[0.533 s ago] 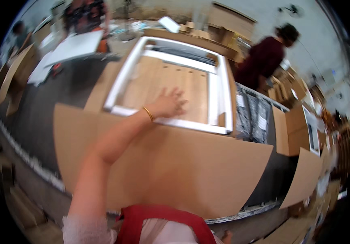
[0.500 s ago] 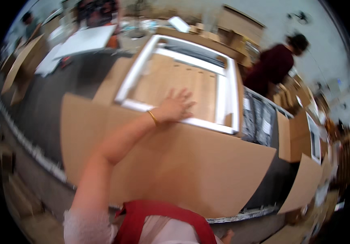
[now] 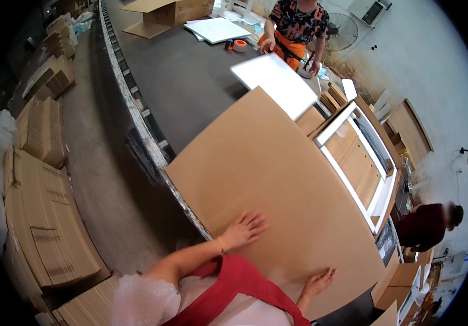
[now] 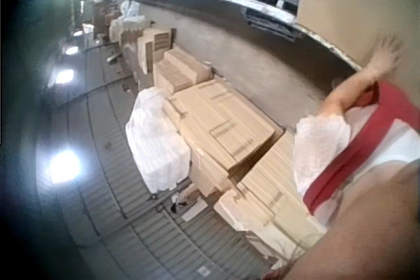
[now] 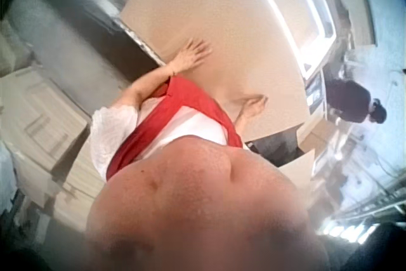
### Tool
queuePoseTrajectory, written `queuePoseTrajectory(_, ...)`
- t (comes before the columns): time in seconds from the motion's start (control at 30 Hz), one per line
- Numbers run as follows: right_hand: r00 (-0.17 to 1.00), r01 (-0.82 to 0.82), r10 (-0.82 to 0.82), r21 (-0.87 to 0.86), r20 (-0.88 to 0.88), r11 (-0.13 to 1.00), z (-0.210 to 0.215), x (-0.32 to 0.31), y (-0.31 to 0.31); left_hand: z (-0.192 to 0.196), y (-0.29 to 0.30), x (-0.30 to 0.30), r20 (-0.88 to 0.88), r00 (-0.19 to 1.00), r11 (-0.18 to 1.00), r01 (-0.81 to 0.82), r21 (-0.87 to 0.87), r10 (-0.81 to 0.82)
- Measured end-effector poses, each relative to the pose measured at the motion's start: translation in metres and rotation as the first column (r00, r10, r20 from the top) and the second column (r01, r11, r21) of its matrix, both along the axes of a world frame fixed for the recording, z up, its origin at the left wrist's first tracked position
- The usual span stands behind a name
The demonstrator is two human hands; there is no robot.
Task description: The person packs wooden furniture panels and hardware into a cardboard box on a conveyor belt, placing foam spacers and smaller boxes inside, then goes to retrieve more foam wrap.
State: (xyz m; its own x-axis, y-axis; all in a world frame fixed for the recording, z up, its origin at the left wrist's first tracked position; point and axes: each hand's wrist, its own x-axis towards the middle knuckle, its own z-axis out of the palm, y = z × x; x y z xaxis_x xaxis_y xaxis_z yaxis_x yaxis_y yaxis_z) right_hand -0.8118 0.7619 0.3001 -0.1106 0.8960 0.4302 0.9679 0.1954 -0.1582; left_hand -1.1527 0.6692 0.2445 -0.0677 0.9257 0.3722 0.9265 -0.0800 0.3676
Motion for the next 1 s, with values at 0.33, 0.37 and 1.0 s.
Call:
queuePoseTrajectory(0.33, 0.996, 0.046, -0.057, -0.153, -0.069, 0.987, -0.04, -0.019, -0.005, -0.027, -0.1, -0.028, -0.036, 0.998, 0.976, 0.04, -0.215, -0.049)
queuePoseTrajectory(0.37, 0.998, 0.046, -0.052, -0.158, -0.031, 0.986, -0.047, -0.029, -0.01, -0.022, -0.103, -0.028, -0.075, 0.996, 0.966, 0.036, -0.257, -0.057)
queuePoseTrajectory(1.0, -0.097, -0.995, 0.806, 0.072, -0.583, -0.068, 0.065, -0.18, -0.332, -0.198, -0.299, -0.04, 0.554, 0.325, 0.608, -0.087, -0.789, 0.766)
